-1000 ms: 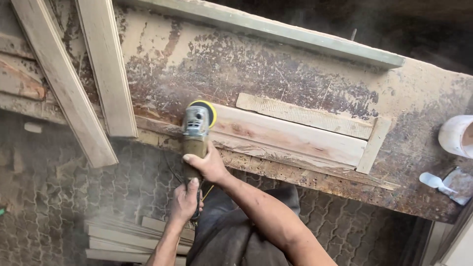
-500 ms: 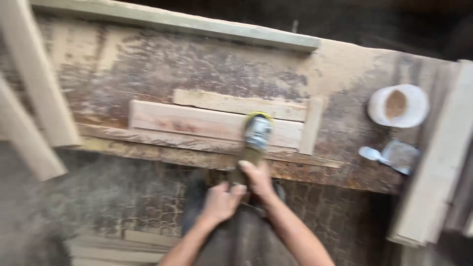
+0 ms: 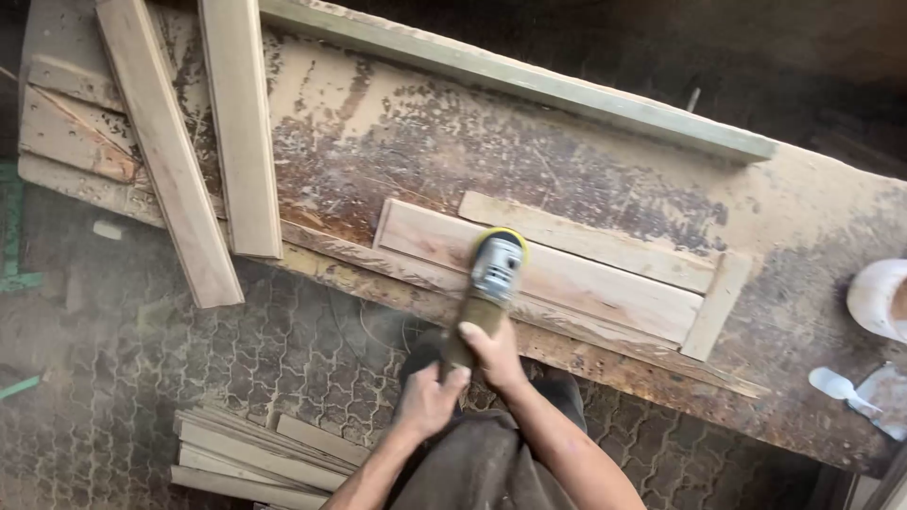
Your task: Applying glue to wooden planks and sanding them with a power sander.
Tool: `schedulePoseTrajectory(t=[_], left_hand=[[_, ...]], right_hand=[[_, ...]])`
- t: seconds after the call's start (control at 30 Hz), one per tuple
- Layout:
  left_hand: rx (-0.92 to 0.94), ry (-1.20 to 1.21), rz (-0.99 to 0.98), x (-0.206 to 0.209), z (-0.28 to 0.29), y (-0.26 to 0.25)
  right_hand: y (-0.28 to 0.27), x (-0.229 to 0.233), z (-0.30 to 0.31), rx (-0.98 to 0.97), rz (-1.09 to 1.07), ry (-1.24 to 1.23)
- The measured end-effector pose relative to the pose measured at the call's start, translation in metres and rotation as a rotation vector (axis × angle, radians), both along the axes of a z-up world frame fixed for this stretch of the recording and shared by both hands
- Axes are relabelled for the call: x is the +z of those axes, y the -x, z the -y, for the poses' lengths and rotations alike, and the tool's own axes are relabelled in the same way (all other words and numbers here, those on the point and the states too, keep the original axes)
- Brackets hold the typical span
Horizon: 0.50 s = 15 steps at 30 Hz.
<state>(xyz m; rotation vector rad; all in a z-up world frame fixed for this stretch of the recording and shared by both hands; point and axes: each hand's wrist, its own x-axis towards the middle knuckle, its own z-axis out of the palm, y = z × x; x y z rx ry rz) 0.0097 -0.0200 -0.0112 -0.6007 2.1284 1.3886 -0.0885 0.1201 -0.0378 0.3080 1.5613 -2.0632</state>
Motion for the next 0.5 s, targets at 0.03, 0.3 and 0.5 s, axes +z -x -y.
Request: schedulePoseTrajectory(t=[0.03, 0.3, 0.5], left_hand=[[0.086, -0.007, 0.062, -0.011, 0.019, -0.010], [0.516, -0.124, 0.182, -0.014, 0.105, -0.030], [0.359, -0.088, 0.167, -0.016, 0.056, -0.057]], right_hand=[[0.005, 0.002, 0.025, 0.075, -0.020, -0.040], [0.013, 0.004, 0.143, 0.198, -0.024, -0.026], [-0.018, 0.005, 0.081, 0.165, -0.013, 0.027]])
